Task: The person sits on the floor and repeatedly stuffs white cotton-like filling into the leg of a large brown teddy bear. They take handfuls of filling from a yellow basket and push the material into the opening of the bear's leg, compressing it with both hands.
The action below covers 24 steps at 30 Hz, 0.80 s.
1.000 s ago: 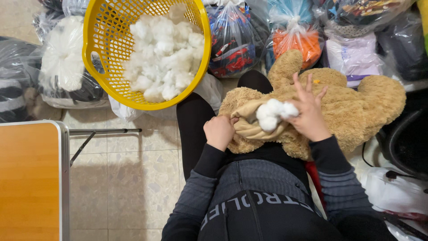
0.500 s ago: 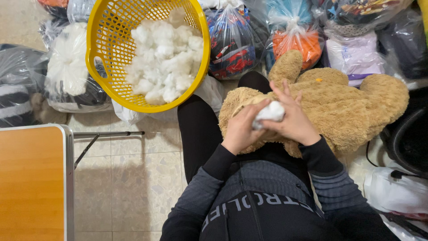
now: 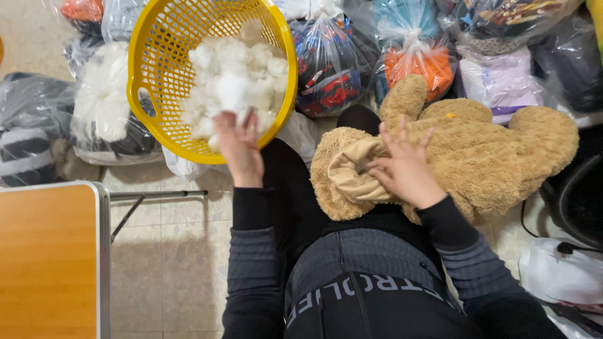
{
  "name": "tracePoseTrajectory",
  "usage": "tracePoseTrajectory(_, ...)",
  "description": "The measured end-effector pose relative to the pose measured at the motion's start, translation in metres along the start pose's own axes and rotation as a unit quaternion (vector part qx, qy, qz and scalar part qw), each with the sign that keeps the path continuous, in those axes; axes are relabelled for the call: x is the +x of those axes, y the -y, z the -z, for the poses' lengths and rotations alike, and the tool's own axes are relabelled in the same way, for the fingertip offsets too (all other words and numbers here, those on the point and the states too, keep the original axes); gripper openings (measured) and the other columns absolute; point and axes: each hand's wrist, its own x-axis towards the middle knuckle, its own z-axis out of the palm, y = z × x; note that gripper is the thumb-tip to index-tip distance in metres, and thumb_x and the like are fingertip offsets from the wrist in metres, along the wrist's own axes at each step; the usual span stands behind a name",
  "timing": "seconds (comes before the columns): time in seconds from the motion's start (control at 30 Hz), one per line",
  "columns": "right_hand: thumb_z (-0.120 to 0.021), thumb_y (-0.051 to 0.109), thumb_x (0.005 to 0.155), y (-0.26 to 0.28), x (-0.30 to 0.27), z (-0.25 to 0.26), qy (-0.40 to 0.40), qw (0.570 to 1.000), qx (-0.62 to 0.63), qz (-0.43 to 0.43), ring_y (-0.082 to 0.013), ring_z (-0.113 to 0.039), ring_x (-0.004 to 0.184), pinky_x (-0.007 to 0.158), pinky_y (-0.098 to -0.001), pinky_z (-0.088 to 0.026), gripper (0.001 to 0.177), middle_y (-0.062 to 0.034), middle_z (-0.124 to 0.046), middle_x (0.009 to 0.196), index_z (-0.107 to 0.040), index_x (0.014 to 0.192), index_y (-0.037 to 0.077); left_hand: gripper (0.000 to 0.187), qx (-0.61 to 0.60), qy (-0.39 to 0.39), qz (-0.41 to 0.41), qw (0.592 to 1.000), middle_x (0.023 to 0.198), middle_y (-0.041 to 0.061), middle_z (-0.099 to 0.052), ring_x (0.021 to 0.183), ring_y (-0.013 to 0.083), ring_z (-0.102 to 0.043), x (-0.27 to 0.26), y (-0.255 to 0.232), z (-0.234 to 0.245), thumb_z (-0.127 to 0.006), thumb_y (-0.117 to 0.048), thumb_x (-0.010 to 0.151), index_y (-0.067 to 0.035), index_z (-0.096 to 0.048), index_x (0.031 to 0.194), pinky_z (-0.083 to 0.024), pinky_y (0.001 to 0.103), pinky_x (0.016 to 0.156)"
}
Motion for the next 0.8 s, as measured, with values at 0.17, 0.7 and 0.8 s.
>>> tracePoseTrajectory(0.17, -0.076, 0.041, 0.082, 0.021, 0.011, -0.020, -0.042, 0.993, -0.106, 0.018, -0.0436, 0.005, 0.159, 0.111, -0.0844, 0.006, 0.025, -0.0167, -0.015, 0.173, -0.078, 0.089, 0.018, 0.061, 0.259, 0.112, -0.026, 0.959, 0.148, 0.011, -0.055, 0.125, 0.0210, -0.061, -0.010, 0.022, 0.020, -0.068, -0.025, 0.094, -0.004, -0.050, 0.148, -0.052, 0.040, 0.100)
tracePoseTrajectory(0.7, -0.085, 0.036, 0.072, 0.013, 0.003, -0.023, -0.004, 0.996, -0.077, -0.044, -0.0437, 0.014, 0.158, 0.110, -0.0849, 0.009, 0.033, -0.0208, 0.005, 0.173, -0.076, 0.095, 0.014, 0.046, 0.482, 0.333, 0.115, 0.802, 0.118, 0.019, -0.076, 0.109, 0.0259, -0.073, -0.101, 0.106, -0.007, -0.064, -0.012, 0.090, -0.003, -0.063, 0.136, -0.054, 0.033, 0.094)
tracePoseTrajectory(0.8, -0.086, 0.029, 0.061, 0.015, 0.005, -0.022, -0.094, 0.995, -0.031, 0.006, -0.0418, 0.010, 0.159, 0.110, -0.0851, 0.009, 0.049, -0.0205, 0.001, 0.173, -0.077, 0.107, 0.013, 0.036, 0.494, 0.339, 0.107, 0.793, 0.109, 0.017, -0.077, 0.101, 0.0230, -0.075, -0.106, 0.091, -0.016, -0.060, -0.015, 0.097, -0.005, -0.066, 0.132, -0.055, 0.032, 0.089)
